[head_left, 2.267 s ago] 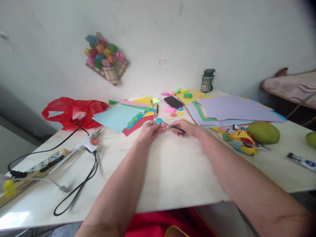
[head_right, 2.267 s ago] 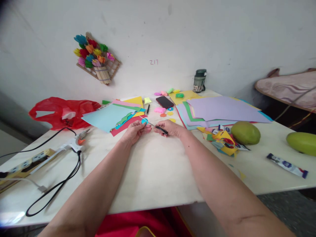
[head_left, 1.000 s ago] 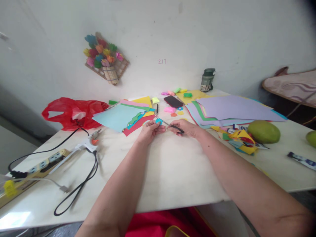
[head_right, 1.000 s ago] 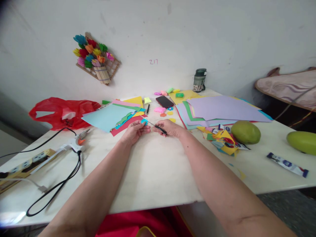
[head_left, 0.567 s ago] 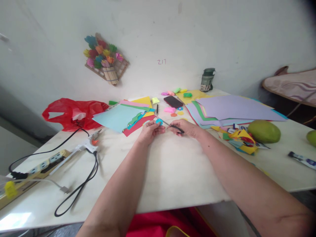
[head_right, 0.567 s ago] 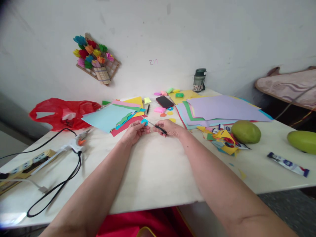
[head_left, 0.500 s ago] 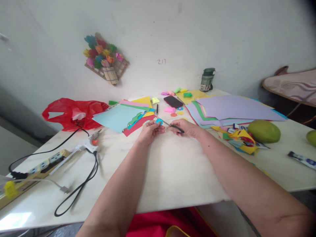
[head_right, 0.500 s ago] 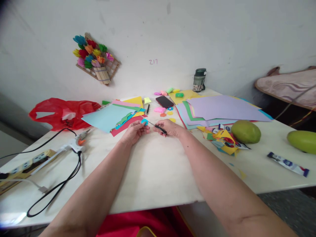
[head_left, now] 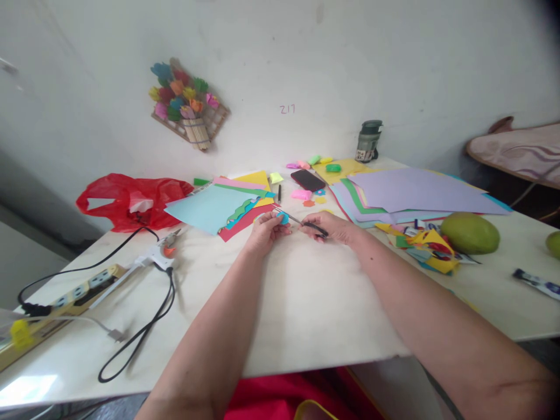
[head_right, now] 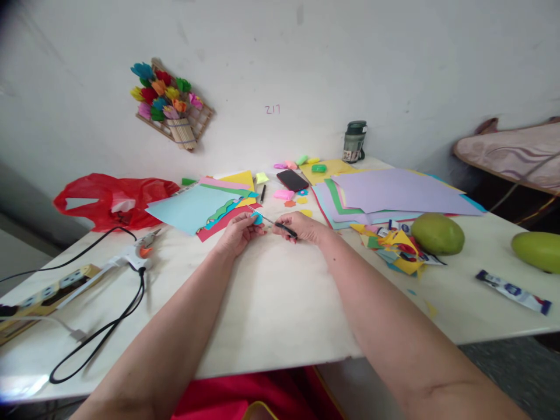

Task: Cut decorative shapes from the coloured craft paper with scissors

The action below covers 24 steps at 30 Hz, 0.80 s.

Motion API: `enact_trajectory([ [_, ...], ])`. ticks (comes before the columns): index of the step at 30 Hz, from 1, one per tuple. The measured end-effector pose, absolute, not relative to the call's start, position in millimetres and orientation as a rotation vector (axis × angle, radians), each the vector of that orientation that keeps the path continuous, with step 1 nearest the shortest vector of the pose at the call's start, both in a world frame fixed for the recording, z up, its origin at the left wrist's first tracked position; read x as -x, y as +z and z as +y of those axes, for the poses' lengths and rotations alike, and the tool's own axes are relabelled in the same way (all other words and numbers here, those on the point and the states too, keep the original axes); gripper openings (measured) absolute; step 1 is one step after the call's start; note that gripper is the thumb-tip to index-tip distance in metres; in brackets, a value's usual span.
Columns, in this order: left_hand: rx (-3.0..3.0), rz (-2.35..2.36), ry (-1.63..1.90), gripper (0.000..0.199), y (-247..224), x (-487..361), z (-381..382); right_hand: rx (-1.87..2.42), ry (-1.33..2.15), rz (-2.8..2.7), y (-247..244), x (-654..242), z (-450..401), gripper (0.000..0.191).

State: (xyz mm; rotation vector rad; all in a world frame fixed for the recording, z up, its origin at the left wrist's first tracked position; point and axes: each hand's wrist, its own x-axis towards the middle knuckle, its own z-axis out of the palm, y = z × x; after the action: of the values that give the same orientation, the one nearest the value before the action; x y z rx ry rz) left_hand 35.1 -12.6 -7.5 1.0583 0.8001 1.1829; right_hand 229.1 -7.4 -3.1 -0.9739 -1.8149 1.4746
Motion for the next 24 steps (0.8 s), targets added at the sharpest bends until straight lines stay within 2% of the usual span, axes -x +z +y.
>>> enact_trajectory([
  [24,-1.098,0.765,1.186,0.02,-10.7,-33.7,-11.3,0.987,1.536,-1.782,1.8,-228.1,-10.9,0.013],
])
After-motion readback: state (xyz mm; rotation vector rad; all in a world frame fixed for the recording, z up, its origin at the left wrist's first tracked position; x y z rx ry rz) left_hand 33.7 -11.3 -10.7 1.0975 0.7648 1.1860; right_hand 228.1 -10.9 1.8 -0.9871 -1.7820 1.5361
